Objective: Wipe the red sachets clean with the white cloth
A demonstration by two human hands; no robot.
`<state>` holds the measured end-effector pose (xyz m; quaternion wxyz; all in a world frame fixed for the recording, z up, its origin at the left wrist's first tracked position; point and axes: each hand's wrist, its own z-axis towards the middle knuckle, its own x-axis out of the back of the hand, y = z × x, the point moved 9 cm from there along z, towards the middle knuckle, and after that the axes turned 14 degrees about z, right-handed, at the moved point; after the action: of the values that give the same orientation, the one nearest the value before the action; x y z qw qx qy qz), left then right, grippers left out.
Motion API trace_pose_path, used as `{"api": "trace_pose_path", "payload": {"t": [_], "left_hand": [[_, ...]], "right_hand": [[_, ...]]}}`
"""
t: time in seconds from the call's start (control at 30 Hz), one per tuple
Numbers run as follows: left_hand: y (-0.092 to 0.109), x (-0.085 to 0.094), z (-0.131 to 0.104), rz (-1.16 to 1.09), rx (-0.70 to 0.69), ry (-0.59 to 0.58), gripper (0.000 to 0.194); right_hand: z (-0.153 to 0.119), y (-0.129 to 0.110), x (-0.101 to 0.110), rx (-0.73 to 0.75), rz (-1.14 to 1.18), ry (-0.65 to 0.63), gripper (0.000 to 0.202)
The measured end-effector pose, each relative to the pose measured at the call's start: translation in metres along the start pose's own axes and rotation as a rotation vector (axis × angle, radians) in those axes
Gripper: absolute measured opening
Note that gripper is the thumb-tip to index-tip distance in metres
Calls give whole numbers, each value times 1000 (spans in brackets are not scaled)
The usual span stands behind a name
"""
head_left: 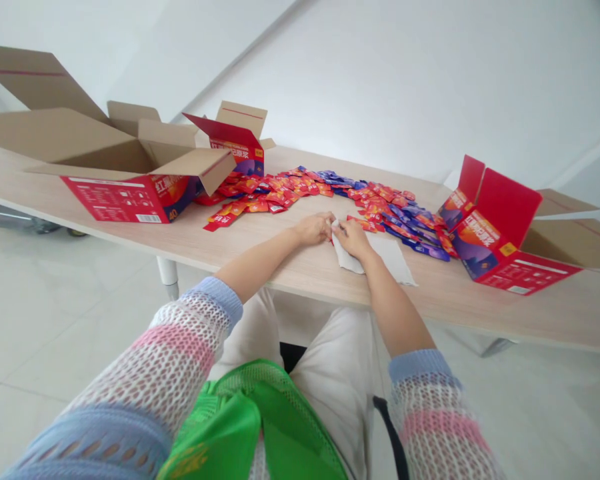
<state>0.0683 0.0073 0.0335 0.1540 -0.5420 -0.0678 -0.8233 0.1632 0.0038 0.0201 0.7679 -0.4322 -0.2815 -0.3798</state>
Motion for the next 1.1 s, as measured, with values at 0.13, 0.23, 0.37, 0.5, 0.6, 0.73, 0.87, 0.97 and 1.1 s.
{"api": "trace_pose_path", "payload": {"t": [0.13,0.23,0.37,0.5,0.6,0.73,0.87,0.97,1.1], "left_hand": [[-12,-7,-8,99,111,-195,23],[-21,-7,-12,168,266,-325,37],[-23,-12,-10,187,292,-434,37],[-31,-19,-8,185,314,-427,41],[-38,-23,-9,137,361,-405,47],[-39,-26,-10,105,365,-418,53],[-40,-24,-12,112,377,-454,56],[-39,-22,-13,109,382,-475,57],[-37,-20,-16,92,391,-486,57]], "right_hand": [[-3,1,-12,-76,-190,-103,53],[-6,2,-8,-155,-242,-99,54],[-8,10,3,-262,-264,-58,56],[-10,22,12,-380,-254,6,61],[-13,30,19,-478,-233,65,67],[-19,39,29,-589,-198,145,68],[-24,47,41,-653,-205,255,66],[-27,57,46,-695,-208,306,58],[-32,73,55,-732,-162,345,42]]}}
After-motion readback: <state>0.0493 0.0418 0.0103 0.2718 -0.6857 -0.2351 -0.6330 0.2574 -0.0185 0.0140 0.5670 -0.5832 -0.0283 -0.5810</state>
